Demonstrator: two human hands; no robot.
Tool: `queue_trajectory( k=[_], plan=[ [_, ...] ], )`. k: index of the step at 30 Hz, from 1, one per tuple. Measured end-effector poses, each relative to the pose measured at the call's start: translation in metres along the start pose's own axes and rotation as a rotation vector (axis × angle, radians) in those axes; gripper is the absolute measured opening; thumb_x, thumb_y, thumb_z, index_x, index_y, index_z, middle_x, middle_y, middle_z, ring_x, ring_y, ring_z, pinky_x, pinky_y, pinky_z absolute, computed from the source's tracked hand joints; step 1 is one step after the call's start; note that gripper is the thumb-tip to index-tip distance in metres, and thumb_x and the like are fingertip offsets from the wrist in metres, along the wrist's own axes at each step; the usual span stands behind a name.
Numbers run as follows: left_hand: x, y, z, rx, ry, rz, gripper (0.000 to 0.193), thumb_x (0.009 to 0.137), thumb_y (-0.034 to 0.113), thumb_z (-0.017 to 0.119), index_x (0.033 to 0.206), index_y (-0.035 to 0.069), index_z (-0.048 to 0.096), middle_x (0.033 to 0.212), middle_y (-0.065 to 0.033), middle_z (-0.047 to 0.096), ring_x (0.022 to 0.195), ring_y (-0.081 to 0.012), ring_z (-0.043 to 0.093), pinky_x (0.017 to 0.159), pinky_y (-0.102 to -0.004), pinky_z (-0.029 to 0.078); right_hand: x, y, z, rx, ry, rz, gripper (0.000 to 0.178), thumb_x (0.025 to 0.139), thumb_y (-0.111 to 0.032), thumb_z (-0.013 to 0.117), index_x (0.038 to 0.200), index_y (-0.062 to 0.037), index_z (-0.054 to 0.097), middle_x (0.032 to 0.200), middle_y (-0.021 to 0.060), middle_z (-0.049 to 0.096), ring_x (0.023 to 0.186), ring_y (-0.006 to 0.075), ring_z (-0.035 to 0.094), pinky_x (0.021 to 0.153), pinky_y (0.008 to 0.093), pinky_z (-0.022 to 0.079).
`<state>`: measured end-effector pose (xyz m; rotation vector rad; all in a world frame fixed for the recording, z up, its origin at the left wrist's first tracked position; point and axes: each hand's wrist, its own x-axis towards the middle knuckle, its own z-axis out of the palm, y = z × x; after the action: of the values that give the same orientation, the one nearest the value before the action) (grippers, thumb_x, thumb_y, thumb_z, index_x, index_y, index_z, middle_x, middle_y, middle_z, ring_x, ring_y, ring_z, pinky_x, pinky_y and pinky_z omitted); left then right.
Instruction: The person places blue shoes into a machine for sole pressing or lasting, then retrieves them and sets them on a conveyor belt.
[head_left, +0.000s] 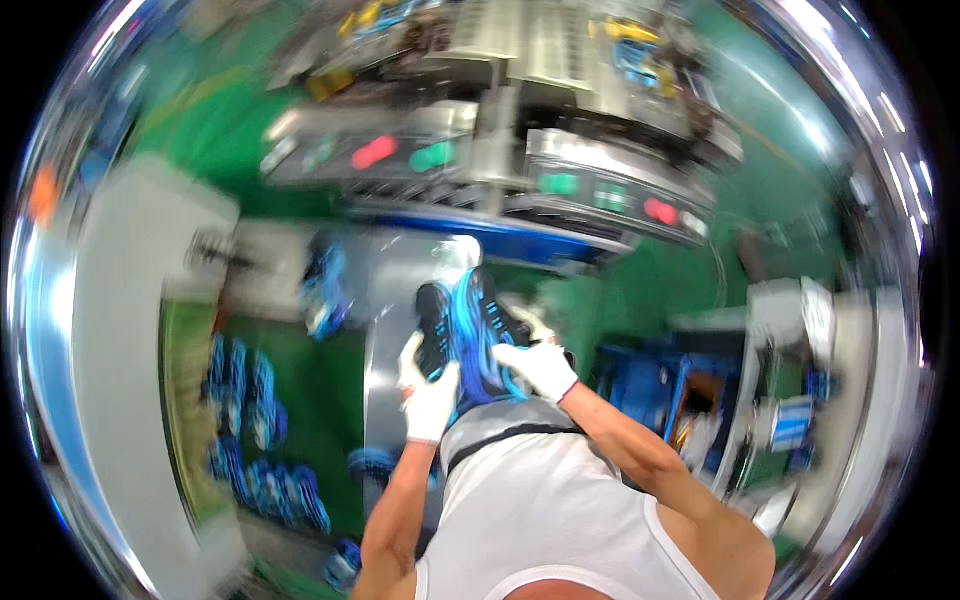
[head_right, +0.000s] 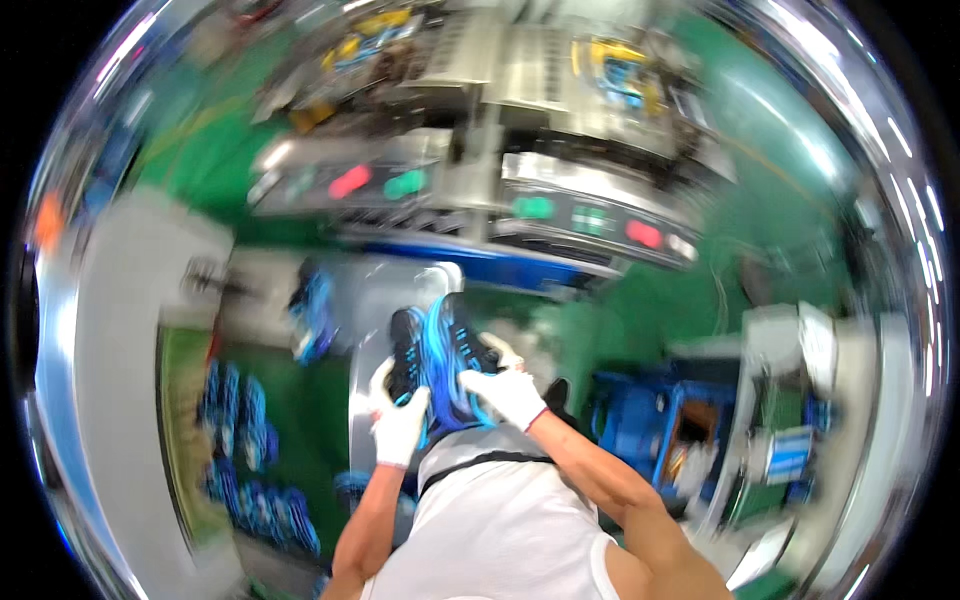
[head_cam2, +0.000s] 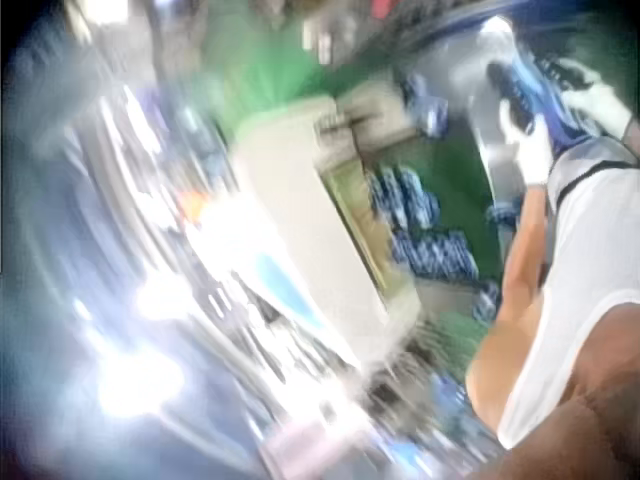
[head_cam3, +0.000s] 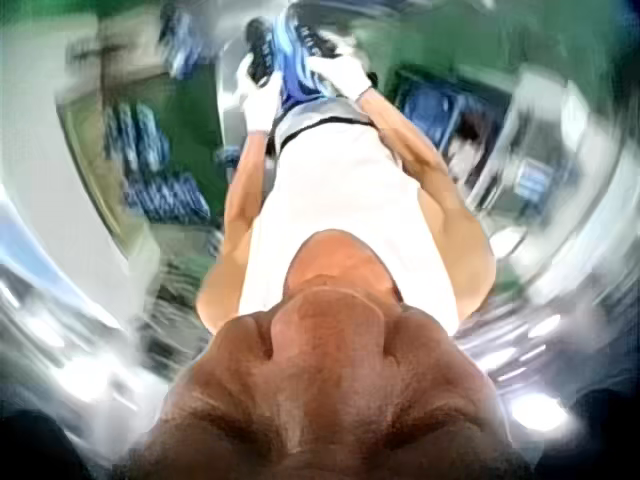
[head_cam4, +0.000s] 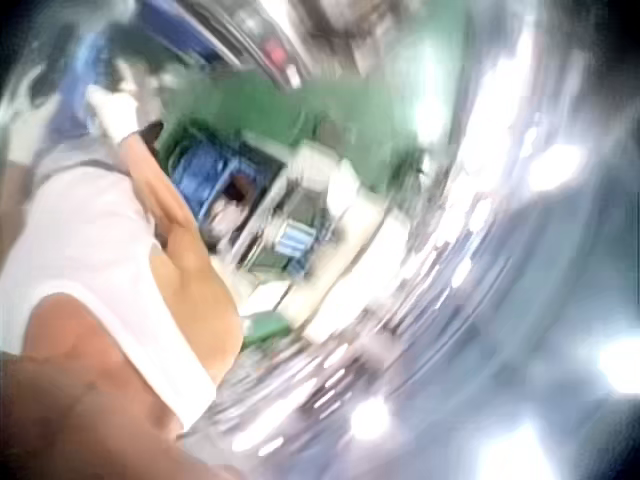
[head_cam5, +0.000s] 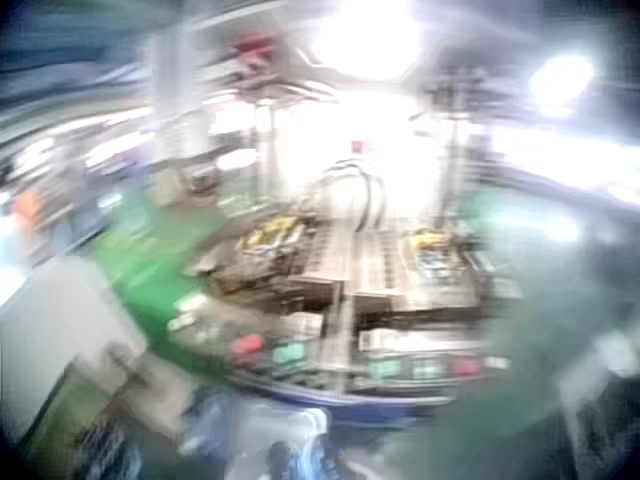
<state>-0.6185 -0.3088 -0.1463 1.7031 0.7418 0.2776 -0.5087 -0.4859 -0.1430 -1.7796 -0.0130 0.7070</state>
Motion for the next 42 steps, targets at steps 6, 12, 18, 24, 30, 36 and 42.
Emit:
queue_trajectory(
  k=[6,12,18,24,30,36,42],
  plan=[
    [-0.036,0.091,0.174,0.051,-0.602,0.288,0.072,0.081,-0.004,0.073,0.148,0.0,0.045,0.135,-0.0179,0.061,0.118,-0.0248,0.063,0.106,-0.0362,0.049,-0.117,0.03,-0.175,0.501,0.593,-0.141,0.084,0.078,-0.016,0.088,0.149,-0.0004,0.047,0.134,0.0118,0.064,0.121,0.0178,0.06,0.106,0.0327,0.048],
    [-0.142,0.22,0.336,0.036,-1.26,0.422,0.071,0.079,-0.001,0.075,0.145,-0.001,0.049,0.136,-0.0169,0.063,0.122,-0.0222,0.063,0.108,-0.036,0.048,-0.289,0.061,-0.284,0.605,1.446,-0.16,0.082,0.076,-0.014,0.087,0.147,0.0012,0.05,0.133,0.0136,0.064,0.116,0.0203,0.062,0.101,0.0344,0.051],
    [-0.248,0.308,0.532,0.209,-1.493,0.929,0.072,0.082,0.017,0.076,0.146,0.002,0.047,0.132,-0.0218,0.065,0.121,-0.0326,0.065,0.105,-0.043,0.05,-0.397,0.08,-0.381,0.085,1.988,0.167,0.082,0.078,-0.02,0.082,0.149,0.0002,0.046,0.137,0.023,0.062,0.126,0.033,0.06,0.108,0.0425,0.047],
    [-0.316,0.263,0.671,0.55,-1.419,0.99,0.094,0.081,0.047,0.073,0.157,0.008,0.034,0.137,-0.0302,0.061,0.128,-0.0468,0.058,0.112,-0.0531,0.041,-0.403,0.174,-0.509,-0.129,1.888,0.664,0.086,0.078,-0.045,0.076,0.147,-0.0026,0.051,0.134,0.0286,0.064,0.129,0.0399,0.06,0.108,0.0473,0.046],
    [-0.298,0.248,0.654,0.16,-1.423,1.025,0.096,0.082,0.039,0.079,0.155,-0.003,0.034,0.148,-0.0331,0.05,0.137,-0.0445,0.052,0.114,-0.045,0.041,-0.39,0.15,-0.524,-0.4,2.149,0.415,0.075,0.087,-0.036,0.078,0.146,0.002,0.052,0.147,0.0268,0.055,0.139,0.0402,0.051,0.117,0.0467,0.039],
    [-0.131,0.11,0.467,0.45,-1.451,0.8,0.071,0.091,0.013,0.076,0.15,-0.006,0.041,0.148,-0.0252,0.052,0.138,-0.0334,0.054,0.114,-0.0416,0.045,-0.254,0.112,-0.396,-0.035,1.423,-0.298,0.061,0.091,-0.018,0.074,0.144,0.0026,0.053,0.143,0.0221,0.059,0.133,0.0312,0.059,0.114,0.0421,0.045],
    [0.03,-0.036,0.15,0.611,-0.73,0.128,0.057,0.097,0.015,0.068,0.146,-0.003,0.046,0.137,-0.0244,0.063,0.126,-0.031,0.064,0.106,-0.0384,0.05,-0.128,0.089,-0.265,0.324,0.499,-0.12,0.054,0.096,-0.02,0.072,0.141,0.0027,0.054,0.143,0.0216,0.06,0.134,0.0297,0.058,0.114,0.0386,0.046]
  ],
)
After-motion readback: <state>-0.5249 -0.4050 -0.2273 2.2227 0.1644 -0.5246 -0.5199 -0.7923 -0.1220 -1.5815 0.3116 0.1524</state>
